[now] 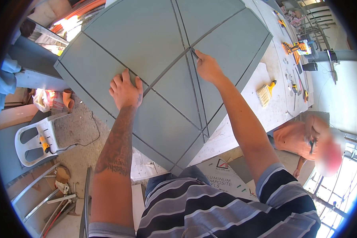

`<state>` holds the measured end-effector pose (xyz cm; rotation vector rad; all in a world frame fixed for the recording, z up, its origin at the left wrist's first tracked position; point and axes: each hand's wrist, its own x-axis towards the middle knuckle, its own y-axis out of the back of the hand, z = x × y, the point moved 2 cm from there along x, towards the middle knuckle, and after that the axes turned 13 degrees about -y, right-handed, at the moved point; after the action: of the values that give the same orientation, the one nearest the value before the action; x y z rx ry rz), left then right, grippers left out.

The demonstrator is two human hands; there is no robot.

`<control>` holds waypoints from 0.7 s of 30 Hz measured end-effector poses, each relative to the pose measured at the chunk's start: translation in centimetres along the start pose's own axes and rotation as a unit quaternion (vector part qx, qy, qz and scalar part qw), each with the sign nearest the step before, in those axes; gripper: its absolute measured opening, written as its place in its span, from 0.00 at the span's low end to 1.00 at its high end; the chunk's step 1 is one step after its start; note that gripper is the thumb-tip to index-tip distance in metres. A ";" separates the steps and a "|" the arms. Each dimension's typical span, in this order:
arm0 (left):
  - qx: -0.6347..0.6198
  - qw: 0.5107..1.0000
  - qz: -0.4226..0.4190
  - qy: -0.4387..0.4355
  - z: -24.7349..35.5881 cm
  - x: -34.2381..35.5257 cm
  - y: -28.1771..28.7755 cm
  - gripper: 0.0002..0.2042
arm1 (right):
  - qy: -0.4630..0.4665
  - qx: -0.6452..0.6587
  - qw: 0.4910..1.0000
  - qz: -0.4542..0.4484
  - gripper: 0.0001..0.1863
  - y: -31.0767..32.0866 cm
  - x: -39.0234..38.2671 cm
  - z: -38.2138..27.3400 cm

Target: The person scores and snaps a large gray composite panel along pre-marked lines using a utility knife, then brushes away debris. A coworker assists by holding and moving the panel. The person repeats the scoring and snapping process to separate the panel into smaller pieces.

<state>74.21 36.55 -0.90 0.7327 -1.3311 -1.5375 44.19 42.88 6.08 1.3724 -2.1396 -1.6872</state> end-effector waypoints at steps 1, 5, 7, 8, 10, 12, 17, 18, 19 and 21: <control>0.003 1.000 -0.001 -0.003 0.0 -0.1 0.0 0.27 | 0.002 -0.003 1.000 0.003 0.28 -0.2 0.0 0.3; 0.028 1.000 0.001 -0.006 0.1 -0.1 -0.2 0.27 | 0.018 0.008 1.000 0.012 0.28 -0.8 -1.6 2.1; 0.029 1.000 -0.007 0.002 0.0 -0.1 -0.3 0.27 | 0.015 0.021 1.000 0.014 0.28 -0.8 -2.4 1.5; 0.030 1.000 -0.008 0.005 0.0 0.0 -0.2 0.27 | 0.003 0.018 1.000 0.011 0.28 -0.6 -2.8 1.2; 0.027 1.000 -0.004 0.004 0.1 -0.1 -0.2 0.27 | -0.019 0.012 1.000 0.004 0.28 -0.3 -3.4 0.8; 0.026 1.000 0.002 0.000 0.3 0.1 -0.2 0.27 | -0.002 0.002 1.000 0.023 0.28 -0.8 -3.3 1.7; 0.031 0.999 0.007 -0.003 0.2 0.0 -0.4 0.26 | -0.007 0.025 0.999 0.026 0.28 -1.5 -5.5 3.0; 0.030 1.000 0.008 -0.004 0.1 0.0 -0.4 0.26 | 0.007 0.029 0.998 0.046 0.27 -2.3 -5.4 4.1; 0.029 1.000 0.009 -0.004 0.0 -0.1 -0.4 0.26 | 0.023 0.033 0.997 0.065 0.27 -2.4 -5.9 4.2; 0.023 1.000 0.013 -0.003 0.1 0.0 -0.6 0.26 | 0.001 0.044 0.998 0.047 0.27 -2.4 -6.8 4.8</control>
<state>73.95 36.60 -1.42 0.7371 -1.3796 -1.4938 46.89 51.08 5.22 1.2719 -2.2653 -1.5741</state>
